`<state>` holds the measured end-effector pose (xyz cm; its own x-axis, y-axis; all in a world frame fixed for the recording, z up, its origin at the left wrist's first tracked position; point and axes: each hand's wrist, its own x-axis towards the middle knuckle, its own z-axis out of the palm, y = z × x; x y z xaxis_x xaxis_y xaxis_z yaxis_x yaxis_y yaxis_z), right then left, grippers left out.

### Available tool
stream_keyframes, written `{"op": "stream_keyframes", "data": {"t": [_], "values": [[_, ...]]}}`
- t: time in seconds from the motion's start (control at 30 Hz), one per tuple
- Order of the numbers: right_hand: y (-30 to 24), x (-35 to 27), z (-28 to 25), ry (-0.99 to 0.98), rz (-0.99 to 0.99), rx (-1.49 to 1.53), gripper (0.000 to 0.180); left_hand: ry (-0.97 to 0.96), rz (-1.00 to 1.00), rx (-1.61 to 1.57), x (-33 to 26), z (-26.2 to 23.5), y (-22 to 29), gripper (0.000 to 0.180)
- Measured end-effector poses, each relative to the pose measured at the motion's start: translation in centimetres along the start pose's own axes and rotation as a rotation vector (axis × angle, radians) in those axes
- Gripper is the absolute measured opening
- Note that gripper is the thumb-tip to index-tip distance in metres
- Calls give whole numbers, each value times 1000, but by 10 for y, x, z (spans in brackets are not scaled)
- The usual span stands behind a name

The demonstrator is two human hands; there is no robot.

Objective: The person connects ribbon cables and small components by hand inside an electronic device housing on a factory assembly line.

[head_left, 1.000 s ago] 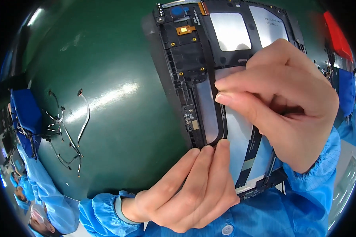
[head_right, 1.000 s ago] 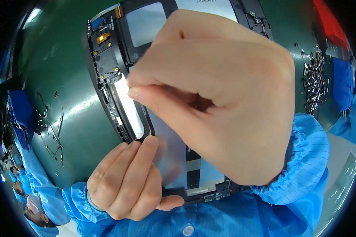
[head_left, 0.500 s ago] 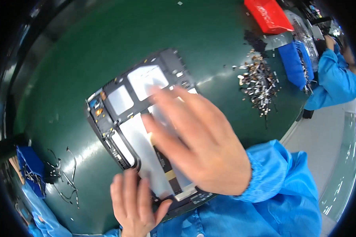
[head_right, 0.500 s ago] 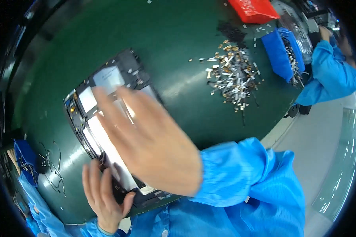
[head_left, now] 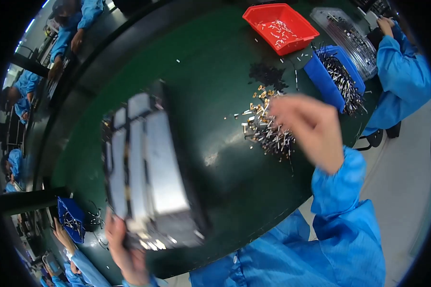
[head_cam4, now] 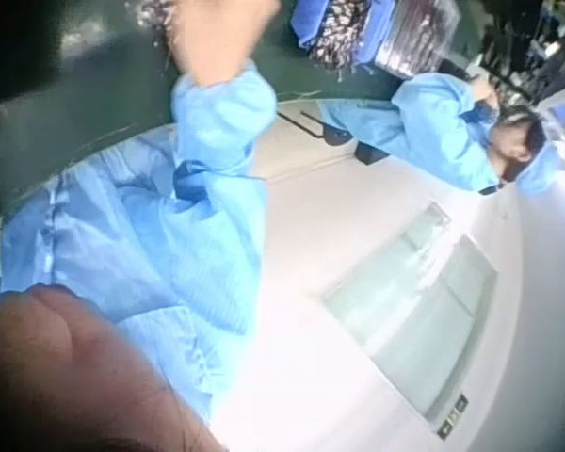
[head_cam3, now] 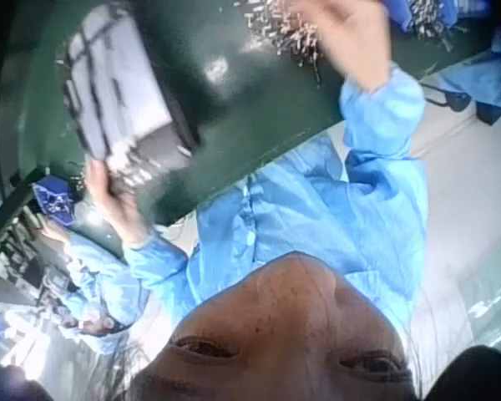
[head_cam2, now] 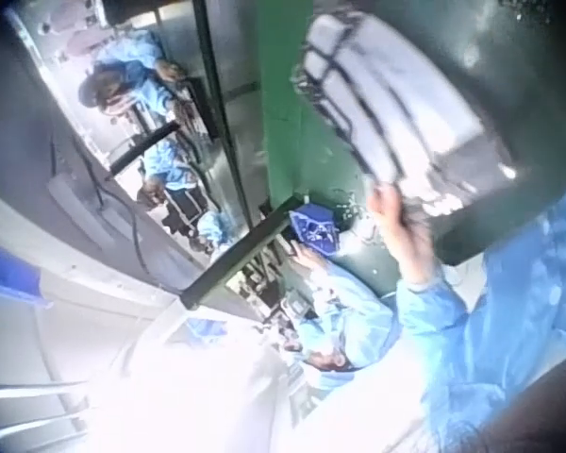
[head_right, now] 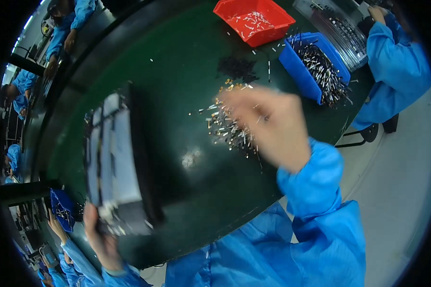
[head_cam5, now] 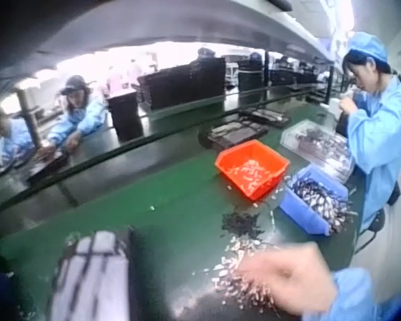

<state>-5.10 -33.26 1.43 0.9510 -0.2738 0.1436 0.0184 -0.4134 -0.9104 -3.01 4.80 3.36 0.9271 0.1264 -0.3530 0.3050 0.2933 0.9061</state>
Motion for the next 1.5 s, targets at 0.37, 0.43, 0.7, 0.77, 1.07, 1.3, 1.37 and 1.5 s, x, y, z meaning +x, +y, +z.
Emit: {"op": "stream_keyframes", "data": {"t": [0.37,0.43,0.7,0.77,1.07,1.3,1.37,1.5], "values": [[66,13,-25,215,-1,-408,16,-84,107,-97,308,-52,34,17],[60,13,-23,268,22,-424,12,-71,142,-94,320,-55,39,19],[63,0,-31,316,156,-389,10,47,293,375,325,-53,51,73],[54,0,-35,332,188,-418,13,43,250,292,329,-57,62,72],[42,-11,-41,434,331,-137,15,119,349,402,382,-75,63,72],[-5,-44,30,-113,465,658,27,-97,959,873,238,-5,59,34],[-12,-50,70,-166,489,504,40,-239,924,938,158,48,33,31],[-2,-26,60,59,131,-60,30,-452,1049,1321,52,85,-4,30]]}}
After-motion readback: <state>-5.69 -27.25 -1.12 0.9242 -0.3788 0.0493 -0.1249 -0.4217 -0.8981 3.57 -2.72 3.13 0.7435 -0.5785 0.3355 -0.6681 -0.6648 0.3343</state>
